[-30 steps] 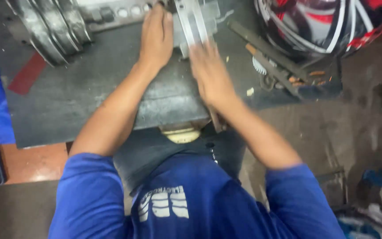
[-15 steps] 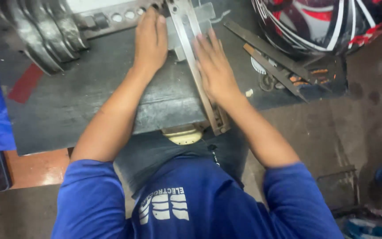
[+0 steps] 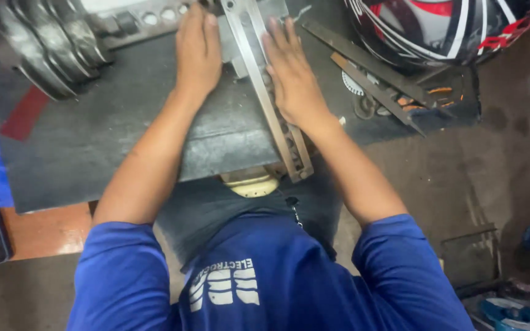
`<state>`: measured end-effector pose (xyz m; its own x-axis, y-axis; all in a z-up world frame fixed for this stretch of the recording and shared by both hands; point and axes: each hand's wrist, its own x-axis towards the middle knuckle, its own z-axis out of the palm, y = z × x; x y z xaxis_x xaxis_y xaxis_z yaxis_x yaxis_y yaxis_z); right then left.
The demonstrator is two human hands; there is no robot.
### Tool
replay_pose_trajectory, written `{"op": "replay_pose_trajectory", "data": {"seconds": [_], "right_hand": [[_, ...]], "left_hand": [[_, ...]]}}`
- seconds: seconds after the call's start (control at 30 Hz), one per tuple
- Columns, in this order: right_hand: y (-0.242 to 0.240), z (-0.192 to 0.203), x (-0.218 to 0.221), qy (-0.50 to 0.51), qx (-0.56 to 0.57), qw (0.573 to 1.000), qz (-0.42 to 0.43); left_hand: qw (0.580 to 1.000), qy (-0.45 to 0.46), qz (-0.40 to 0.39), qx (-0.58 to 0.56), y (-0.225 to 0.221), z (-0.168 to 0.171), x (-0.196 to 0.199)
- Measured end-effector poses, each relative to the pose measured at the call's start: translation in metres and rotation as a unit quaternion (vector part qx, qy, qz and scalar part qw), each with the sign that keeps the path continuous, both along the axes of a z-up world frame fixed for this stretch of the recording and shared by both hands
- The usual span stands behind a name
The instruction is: Sanding a metal component and using a metal gauge to check its surface or dimensions on a workbench.
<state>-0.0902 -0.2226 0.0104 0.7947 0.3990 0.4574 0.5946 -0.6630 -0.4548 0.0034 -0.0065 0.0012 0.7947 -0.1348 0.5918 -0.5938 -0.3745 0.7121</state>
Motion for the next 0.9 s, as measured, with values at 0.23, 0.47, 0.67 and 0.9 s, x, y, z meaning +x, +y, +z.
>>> {"op": "replay_pose_trajectory", "data": {"seconds": [0.23,0.47,0.67,0.9], "right_hand": [[-0.014,0.018,-0.085,0.041,-0.014,0.999,-0.014],[0.001,0.008,-0.004,0.01,-0.064,0.998,-0.016],[-0.007,0.014,-0.059,0.038,-0.059,0.998,-0.007],[0.047,0.028,0.018,0.009,-0.077,0.997,-0.019]], "left_hand": [[0.999,-0.036,-0.031,-0.02,0.001,0.009,0.002],[1.0,-0.018,0.001,-0.006,0.003,0.0,-0.001],[1.0,-0.01,0.002,-0.009,0.001,-0.002,-0.006],[0.999,0.029,0.006,-0.018,0.005,0.001,0.001]]}}
